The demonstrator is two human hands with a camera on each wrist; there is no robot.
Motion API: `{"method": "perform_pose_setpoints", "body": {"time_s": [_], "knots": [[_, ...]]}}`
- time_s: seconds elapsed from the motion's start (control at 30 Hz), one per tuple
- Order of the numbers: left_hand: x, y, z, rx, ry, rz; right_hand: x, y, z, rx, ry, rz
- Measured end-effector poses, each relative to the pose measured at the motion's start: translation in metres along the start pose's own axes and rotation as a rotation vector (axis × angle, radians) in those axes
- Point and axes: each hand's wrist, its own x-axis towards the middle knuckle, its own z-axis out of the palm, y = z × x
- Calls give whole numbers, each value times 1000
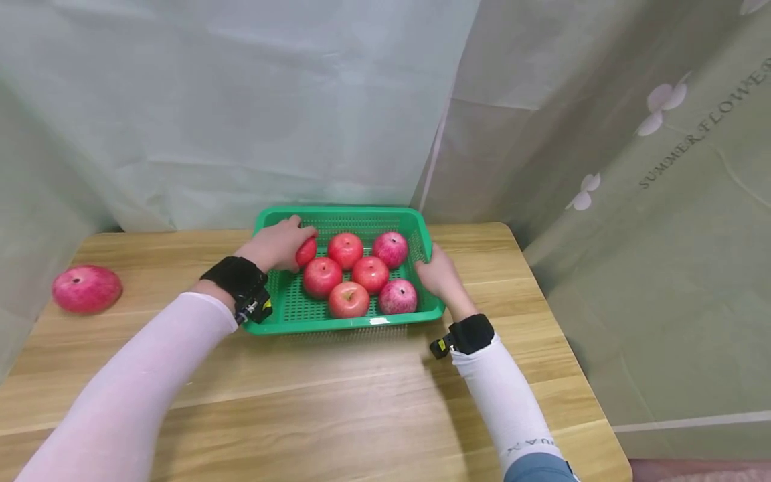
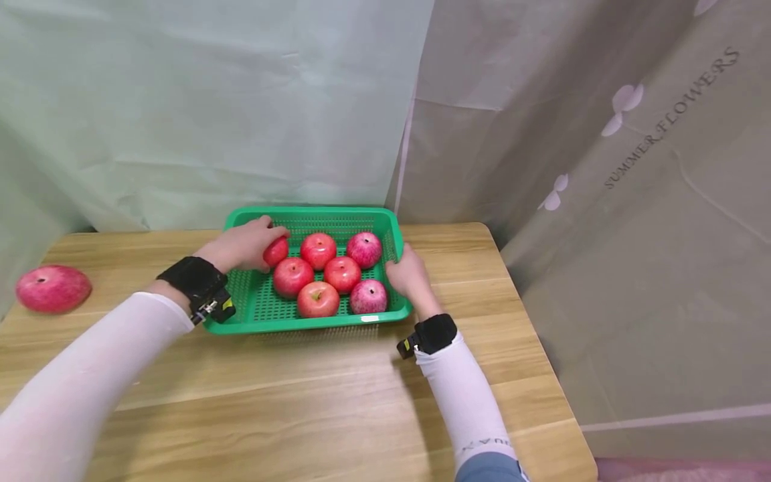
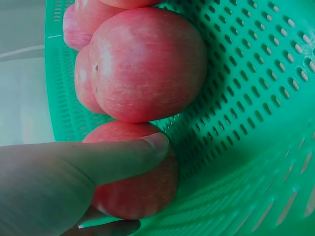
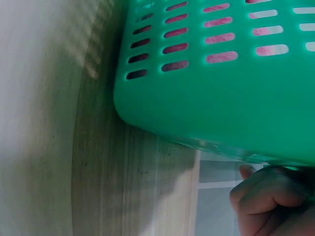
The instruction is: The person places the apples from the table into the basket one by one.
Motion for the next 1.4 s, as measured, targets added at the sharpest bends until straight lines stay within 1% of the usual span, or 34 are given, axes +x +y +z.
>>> {"method": "perform_pose_setpoints", "body": {"time_s": [0.2, 0.53, 0.83, 1.0, 1.23, 1.4], "knots": [[-1, -1, 2, -11, -9, -10, 0, 0, 1, -9, 0, 2], [1, -2, 4, -30, 2, -34, 1, 1, 0, -3, -12, 5], [5, -1, 11, 12, -8, -60, 0, 0, 1, -7, -7, -5], [6, 0, 10, 18, 0, -55, 1, 0, -1, 0, -10, 5], [6, 1, 7, 17, -19, -61, 0, -1, -1, 5, -15, 1], [5, 2, 7, 21, -5, -59, 0, 0, 0, 6, -15, 4]]}}
